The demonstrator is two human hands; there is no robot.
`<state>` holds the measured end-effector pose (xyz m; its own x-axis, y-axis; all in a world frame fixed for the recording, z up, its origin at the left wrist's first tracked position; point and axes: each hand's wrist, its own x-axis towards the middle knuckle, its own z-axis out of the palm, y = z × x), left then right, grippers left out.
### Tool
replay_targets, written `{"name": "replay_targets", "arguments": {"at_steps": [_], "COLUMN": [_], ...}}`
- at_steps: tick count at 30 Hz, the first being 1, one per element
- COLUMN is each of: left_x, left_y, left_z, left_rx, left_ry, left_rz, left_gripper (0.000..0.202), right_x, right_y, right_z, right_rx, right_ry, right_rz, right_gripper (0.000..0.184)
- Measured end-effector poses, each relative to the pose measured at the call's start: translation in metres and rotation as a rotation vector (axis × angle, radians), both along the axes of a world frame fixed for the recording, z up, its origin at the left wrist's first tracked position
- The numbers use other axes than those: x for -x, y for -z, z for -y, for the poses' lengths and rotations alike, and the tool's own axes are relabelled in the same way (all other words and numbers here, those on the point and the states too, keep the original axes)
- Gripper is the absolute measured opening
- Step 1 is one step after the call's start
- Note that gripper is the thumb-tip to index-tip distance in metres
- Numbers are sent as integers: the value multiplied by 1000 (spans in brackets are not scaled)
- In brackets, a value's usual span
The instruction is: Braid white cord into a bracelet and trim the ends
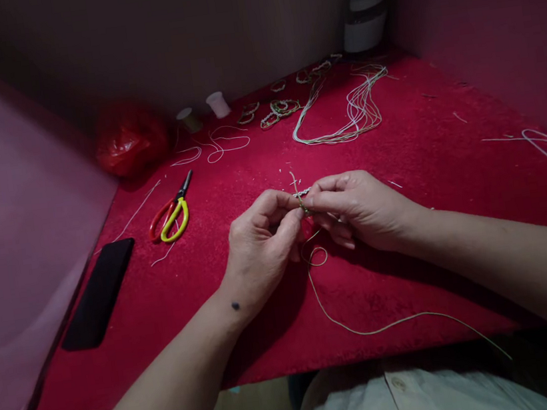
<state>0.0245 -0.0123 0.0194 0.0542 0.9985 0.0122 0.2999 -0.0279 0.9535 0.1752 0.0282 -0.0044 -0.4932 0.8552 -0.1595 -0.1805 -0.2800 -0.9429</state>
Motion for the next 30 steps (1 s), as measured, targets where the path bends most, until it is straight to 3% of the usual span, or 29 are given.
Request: {"name": "replay_targets", "arguments": {"at_steps": [5, 15, 30], "left_x": [-1, 4, 5], "left_y": [-2, -6, -7], "left_z": [-1, -7, -5], "left_rx": [65, 432, 488], "left_ry": [-13, 38, 49], "left_rz": [55, 393, 443], "left_gripper": [5, 12, 9], "right_x": [2, 4, 6], "right_y": [-1, -6, -8], "right_z": [3, 3, 6], "right_rx": [-14, 23, 52], "right_ry": [44, 64, 78], "right_rz": [13, -27, -16], "right_gripper": [21, 16, 21]}}
